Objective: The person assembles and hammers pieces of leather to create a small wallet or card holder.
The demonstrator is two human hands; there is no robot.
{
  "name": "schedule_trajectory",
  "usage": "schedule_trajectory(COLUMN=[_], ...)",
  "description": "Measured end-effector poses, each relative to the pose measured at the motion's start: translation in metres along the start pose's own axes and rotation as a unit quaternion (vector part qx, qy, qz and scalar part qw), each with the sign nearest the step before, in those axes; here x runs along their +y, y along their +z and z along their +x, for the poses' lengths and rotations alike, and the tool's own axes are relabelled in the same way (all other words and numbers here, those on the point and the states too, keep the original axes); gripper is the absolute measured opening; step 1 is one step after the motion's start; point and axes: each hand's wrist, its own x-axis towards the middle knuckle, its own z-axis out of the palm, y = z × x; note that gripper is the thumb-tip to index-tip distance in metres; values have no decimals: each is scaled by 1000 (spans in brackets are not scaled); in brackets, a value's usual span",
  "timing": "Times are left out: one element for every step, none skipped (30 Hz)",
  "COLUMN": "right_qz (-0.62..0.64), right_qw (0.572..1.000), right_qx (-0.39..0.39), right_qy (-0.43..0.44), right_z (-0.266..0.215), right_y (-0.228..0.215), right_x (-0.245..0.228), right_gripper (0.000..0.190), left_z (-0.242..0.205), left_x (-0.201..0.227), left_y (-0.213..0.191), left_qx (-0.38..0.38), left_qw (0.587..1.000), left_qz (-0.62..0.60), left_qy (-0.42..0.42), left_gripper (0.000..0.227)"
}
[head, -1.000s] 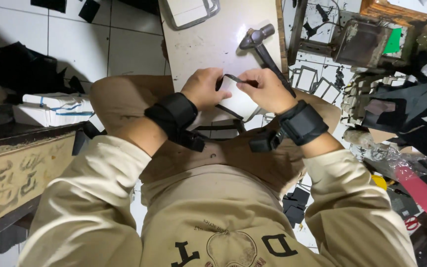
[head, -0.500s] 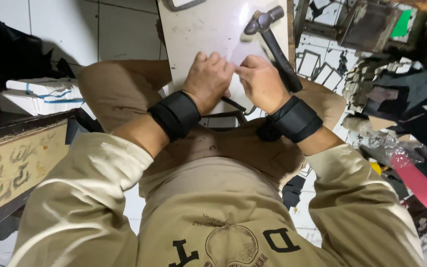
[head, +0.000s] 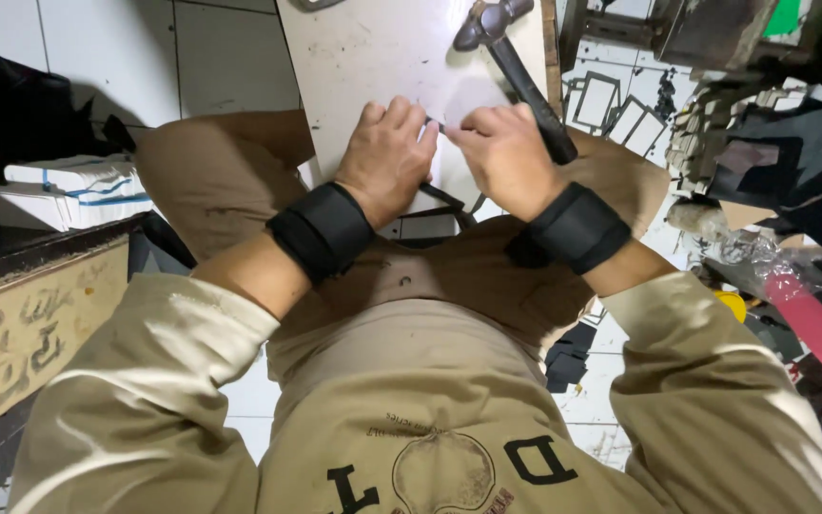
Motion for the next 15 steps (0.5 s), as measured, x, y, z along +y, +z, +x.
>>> schedule_trajectory(right_qz=[-1, 48, 97, 97, 15, -70, -75, -20, 36, 36, 5, -28, -28, -78, -127], right_qw=[1000, 998, 994, 994, 999, 998, 997, 1000, 999, 999, 999, 998, 998, 996, 992], right_qx=[1, 7, 12, 12, 0, -6, -2, 12, 26, 23, 26, 32, 32, 24, 15], right_qy=[-2, 25, 53, 56, 28, -3, -2, 13, 28, 27, 38, 52, 53, 24, -5], right_z=[-1, -7, -12, -14, -16, -14, -14, -14, -13, -14, -16, -16, -18, -17, -16], right_y=[1, 3, 4, 6, 6, 6, 2, 0, -2, -4, -5, -7, -8, -8, -9], right_x=[2, 2, 2, 0, -2, -1, 1, 1, 1, -3, -6, -9, -10, -10, -9], right_gripper=[32, 28, 24, 24, 28, 33, 33, 31, 32, 32, 33, 34, 34, 31, 29], left_z=[1, -1, -2, -4, -5, -2, 0, 0, 0, -1, -2, -1, -3, -3, -3], left_x=[-2, -1, 2, 3, 5, 4, 4, 5, 5, 7, 8, 9, 10, 9, 8], left_y=[-1, -2, -3, -3, -5, -6, -9, -11, -13, -13, -12, -12, -10, -8, -7], left_qx=[2, -15, -32, -32, -31, -25, -21, -15, -10, -11, -11, -11, -10, -5, 0], left_qw=[1000, 1000, 999, 999, 999, 999, 999, 998, 997, 997, 997, 996, 996, 997, 998], left_qz=[2, -3, -9, -10, 1, 18, 22, 49, 77, 76, 78, 82, 82, 73, 64], left_qy=[0, 0, 1, 4, 12, 20, 24, 25, 26, 24, 20, 20, 21, 21, 21], left_gripper=[31, 27, 24, 24, 24, 24, 24, 25, 26, 26, 25, 24, 24, 25, 26])
